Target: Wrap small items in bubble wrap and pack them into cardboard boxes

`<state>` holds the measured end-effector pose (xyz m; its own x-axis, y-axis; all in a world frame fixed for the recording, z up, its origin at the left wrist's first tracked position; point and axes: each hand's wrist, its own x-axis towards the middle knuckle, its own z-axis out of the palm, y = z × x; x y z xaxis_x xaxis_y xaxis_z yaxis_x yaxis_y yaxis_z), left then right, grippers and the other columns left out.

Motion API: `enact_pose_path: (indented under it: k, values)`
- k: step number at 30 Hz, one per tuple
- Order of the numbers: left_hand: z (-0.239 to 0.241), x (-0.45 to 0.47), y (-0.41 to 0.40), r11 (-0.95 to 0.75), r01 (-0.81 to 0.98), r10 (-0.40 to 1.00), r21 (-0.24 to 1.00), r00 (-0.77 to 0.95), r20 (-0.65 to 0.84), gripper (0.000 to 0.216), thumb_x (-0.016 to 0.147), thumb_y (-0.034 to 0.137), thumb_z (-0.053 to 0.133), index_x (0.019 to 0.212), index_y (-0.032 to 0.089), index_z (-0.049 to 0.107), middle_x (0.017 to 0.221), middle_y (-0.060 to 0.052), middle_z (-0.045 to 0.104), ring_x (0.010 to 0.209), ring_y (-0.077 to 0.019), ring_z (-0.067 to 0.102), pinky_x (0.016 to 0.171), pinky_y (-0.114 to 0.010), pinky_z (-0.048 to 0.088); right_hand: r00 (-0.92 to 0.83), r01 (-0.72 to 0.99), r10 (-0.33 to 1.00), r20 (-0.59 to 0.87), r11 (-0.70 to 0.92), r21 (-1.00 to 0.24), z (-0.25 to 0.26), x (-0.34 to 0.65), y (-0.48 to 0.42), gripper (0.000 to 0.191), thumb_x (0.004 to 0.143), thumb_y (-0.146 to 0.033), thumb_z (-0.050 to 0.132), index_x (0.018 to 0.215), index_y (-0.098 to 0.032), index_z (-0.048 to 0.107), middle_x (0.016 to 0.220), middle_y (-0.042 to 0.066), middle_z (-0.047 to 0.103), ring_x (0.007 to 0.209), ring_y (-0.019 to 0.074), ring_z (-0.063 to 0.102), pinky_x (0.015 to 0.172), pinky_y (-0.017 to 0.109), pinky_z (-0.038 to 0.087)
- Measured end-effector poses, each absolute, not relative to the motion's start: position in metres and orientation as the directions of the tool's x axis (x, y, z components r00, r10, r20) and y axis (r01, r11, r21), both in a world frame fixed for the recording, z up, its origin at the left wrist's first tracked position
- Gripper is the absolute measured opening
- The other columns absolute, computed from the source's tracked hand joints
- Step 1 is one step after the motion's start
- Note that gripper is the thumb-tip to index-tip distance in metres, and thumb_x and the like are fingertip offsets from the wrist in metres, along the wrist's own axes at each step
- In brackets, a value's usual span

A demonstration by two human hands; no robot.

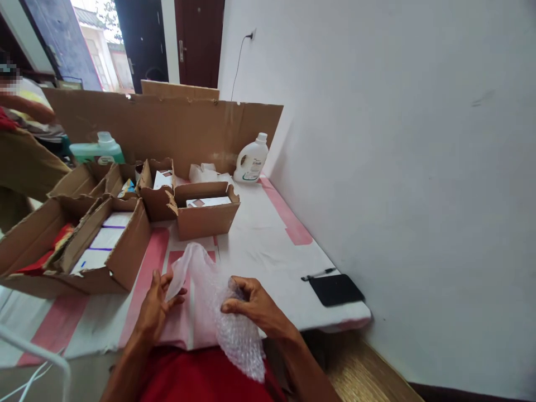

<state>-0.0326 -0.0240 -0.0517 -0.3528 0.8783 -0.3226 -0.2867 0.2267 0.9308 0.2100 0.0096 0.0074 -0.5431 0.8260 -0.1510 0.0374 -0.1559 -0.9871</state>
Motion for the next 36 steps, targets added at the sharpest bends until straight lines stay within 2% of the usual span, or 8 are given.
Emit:
enact_pose_path:
  k: [3,6,11,14,20,28,32,36]
  values:
    - [-0.066,-0.033,-0.034,0.168,-0.243,0.849,0.955,-0.457,-0.265,0.077,0.079,0.083,0.048,0.115,0.017,0.064,0.118,-0.014,0.068,0.096,-0.0263,0.070,0.085,-0.043,0.058,-0.507,0.197,0.842,-0.183,-0.094,-0.976,0.012,0.212,0.011,0.046,0.064,-0.037,0.089,0.062,-0.019,0.047,0.061,-0.008,0.038,0.060,0.0081,0.033,0.053,0.023,0.024]
    - [-0.064,-0.032,-0.042,0.009,0.165,0.852,0.986,-0.518,0.079,0.057,0.089,0.066,0.054,0.127,0.023,0.059,0.126,-0.011,0.064,0.111,-0.0259,0.064,0.095,-0.044,0.052,-0.524,0.267,0.825,-0.211,-0.077,-0.961,0.013,0.211,0.010,0.050,0.063,-0.040,0.090,0.060,-0.019,0.044,0.061,-0.009,0.035,0.060,0.0081,0.030,0.051,0.023,0.022]
    - [-0.040,-0.022,-0.033,-0.409,0.771,0.766,0.488,-0.001,0.643,0.045,0.089,0.021,0.066,0.133,0.029,0.059,0.137,-0.012,0.056,0.127,-0.0273,0.055,0.104,-0.046,0.046,-0.562,0.282,0.798,-0.216,-0.060,-0.957,0.012,0.212,0.005,0.056,0.061,-0.048,0.091,0.059,-0.019,0.043,0.061,-0.009,0.032,0.059,0.0079,0.027,0.051,0.024,0.020]
    - [-0.030,-0.019,-0.020,-0.534,0.807,0.691,0.251,0.246,0.680,0.031,0.088,0.007,0.061,0.112,0.026,0.069,0.137,-0.012,0.057,0.128,-0.0276,0.054,0.102,-0.045,0.047,-0.584,0.262,0.783,-0.214,-0.068,-0.963,0.008,0.220,0.006,0.055,0.062,-0.052,0.089,0.061,-0.019,0.045,0.062,-0.008,0.034,0.059,0.0082,0.028,0.052,0.024,0.021]
    - [-0.009,-0.029,-0.030,-0.580,0.814,0.573,0.023,0.388,0.722,0.020,0.086,0.003,0.064,0.100,0.017,0.068,0.124,-0.014,0.068,0.129,-0.0297,0.056,0.107,-0.048,0.044,-0.557,0.190,0.822,-0.116,-0.010,-0.982,-0.011,0.247,0.046,0.055,0.091,-0.066,0.054,0.064,-0.022,0.034,0.064,-0.007,0.026,0.059,0.0091,0.023,0.054,0.026,0.020]
    - [-0.048,-0.012,-0.071,-0.553,0.829,0.642,-0.080,0.485,0.593,0.023,0.089,0.007,0.052,0.096,0.022,0.068,0.098,-0.004,0.075,0.109,-0.0256,0.066,0.098,-0.041,0.042,-0.677,0.450,0.708,-0.202,0.181,-0.874,-0.026,0.242,0.141,0.046,0.081,-0.057,0.064,0.062,-0.018,0.051,0.058,-0.007,0.037,0.058,0.0091,0.034,0.055,0.024,0.024]
    - [-0.065,0.008,-0.071,-0.572,0.820,0.724,0.008,0.500,0.476,0.016,0.089,0.010,0.053,0.086,0.021,0.066,0.085,-0.005,0.071,0.088,-0.0232,0.067,0.082,-0.038,0.047,-0.668,0.510,0.714,-0.208,0.236,-0.827,-0.034,0.238,0.170,0.030,0.079,-0.042,0.071,0.065,-0.016,0.065,0.057,-0.006,0.050,0.058,0.0112,0.044,0.057,0.025,0.032]
    - [-0.057,0.006,-0.063,-0.591,0.766,0.768,0.251,0.440,0.465,0.018,0.092,0.028,0.061,0.108,0.022,0.066,0.094,-0.005,0.072,0.083,-0.0202,0.066,0.075,-0.034,0.052,-0.508,0.595,0.857,-0.091,0.272,-0.756,-0.025,0.241,0.169,0.010,0.085,-0.027,0.069,0.087,-0.017,0.070,0.088,0.005,0.067,0.085,0.0207,0.060,0.078,0.032,0.044]
